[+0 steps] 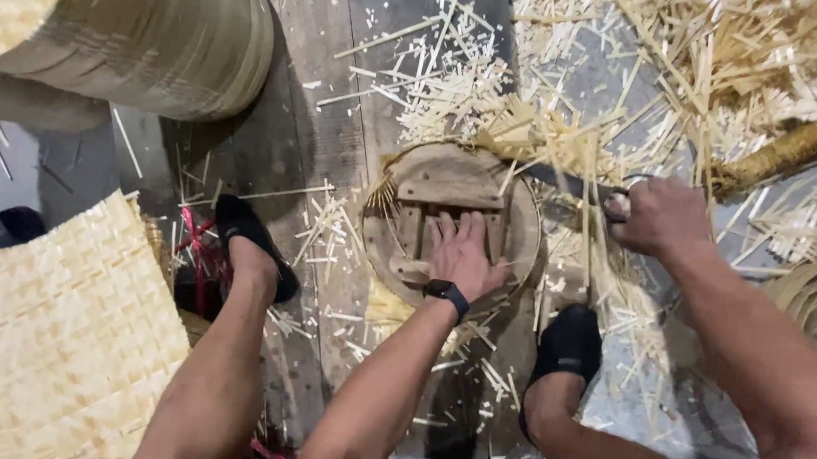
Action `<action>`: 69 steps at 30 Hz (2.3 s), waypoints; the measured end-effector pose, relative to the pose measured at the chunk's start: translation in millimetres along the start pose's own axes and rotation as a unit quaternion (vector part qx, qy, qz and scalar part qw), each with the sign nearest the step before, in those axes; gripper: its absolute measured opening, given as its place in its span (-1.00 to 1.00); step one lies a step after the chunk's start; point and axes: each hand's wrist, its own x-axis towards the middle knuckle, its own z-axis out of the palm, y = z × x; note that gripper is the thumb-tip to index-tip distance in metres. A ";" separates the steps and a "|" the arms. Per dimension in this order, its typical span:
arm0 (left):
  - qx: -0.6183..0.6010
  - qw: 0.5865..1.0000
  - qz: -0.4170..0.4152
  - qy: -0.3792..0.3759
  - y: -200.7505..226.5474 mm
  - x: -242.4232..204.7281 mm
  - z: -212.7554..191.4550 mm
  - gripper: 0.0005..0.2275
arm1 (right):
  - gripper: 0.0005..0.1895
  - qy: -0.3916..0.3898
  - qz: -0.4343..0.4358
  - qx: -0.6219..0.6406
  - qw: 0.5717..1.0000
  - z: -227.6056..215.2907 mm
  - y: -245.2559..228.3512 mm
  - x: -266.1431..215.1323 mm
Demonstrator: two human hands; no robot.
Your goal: Assembling and trimming the edges of a woven bamboo basket bottom using a wooden mold and scissors.
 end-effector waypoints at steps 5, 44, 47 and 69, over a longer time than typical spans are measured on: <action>0.013 1.000 0.001 -0.017 -2.0 -0.6 -5.3 -0.14 | -0.41 0.035 -0.015 -0.047 0.998 -15.9 -53.5 41.6; -0.079 0.986 0.040 0.142 -15.3 -4.0 7.1 0.08 | -0.51 0.011 0.003 -0.029 1.000 -0.5 -22.8 25.3; -0.074 0.987 0.041 0.139 -17.2 -7.3 7.2 0.07 | -0.41 0.051 -0.008 -0.051 0.997 -12.3 -60.3 31.3; 0.180 0.966 0.182 -0.037 -62.9 -18.7 -12.3 0.12 | -0.72 -0.077 0.030 -0.021 0.996 18.4 -3.7 53.3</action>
